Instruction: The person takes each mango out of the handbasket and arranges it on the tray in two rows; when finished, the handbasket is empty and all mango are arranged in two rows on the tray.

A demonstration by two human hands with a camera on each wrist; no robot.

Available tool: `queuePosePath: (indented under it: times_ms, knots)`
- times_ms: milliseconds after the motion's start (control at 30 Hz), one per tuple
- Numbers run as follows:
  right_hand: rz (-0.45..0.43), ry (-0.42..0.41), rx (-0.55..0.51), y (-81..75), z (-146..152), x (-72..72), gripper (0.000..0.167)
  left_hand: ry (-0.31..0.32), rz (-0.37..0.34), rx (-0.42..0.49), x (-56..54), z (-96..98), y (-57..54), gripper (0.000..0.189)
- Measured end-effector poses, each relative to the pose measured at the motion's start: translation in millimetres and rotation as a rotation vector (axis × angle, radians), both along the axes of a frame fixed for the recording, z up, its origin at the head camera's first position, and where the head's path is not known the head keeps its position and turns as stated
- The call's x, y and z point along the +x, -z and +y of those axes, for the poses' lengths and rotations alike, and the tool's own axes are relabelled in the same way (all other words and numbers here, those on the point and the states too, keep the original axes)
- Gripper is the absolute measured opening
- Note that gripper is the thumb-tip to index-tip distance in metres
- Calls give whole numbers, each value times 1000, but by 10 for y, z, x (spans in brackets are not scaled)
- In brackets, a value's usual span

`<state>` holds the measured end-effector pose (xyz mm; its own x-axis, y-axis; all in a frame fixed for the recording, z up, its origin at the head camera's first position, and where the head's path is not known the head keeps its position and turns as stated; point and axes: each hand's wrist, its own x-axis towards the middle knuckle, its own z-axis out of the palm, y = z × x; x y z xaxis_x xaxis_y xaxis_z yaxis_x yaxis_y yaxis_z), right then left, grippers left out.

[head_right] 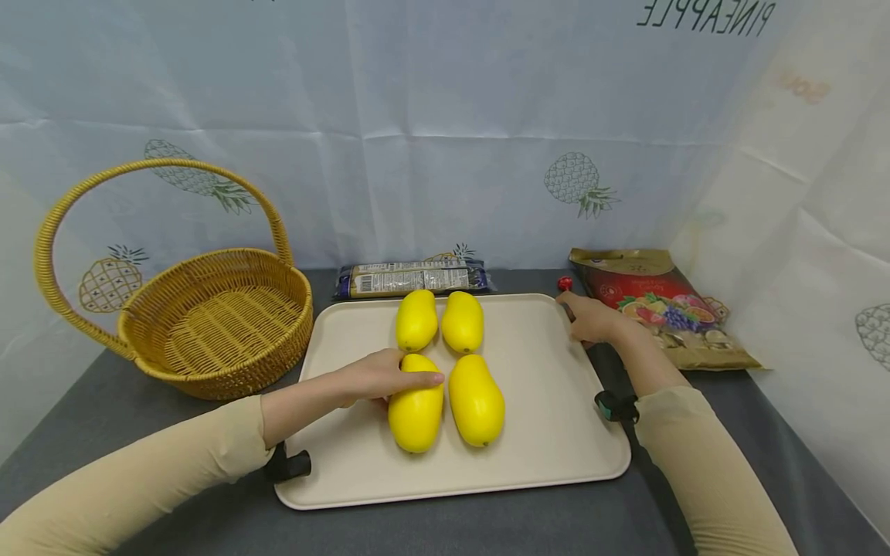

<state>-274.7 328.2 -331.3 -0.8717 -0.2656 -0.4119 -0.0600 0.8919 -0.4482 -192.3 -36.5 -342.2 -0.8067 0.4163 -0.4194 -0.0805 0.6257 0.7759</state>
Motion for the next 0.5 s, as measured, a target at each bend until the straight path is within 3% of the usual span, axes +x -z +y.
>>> queuePosePath:
  times_ms: [500]
  knots:
    - [0,2,1,7,9,-5,77,-57,31,-40,23,11,22,55]
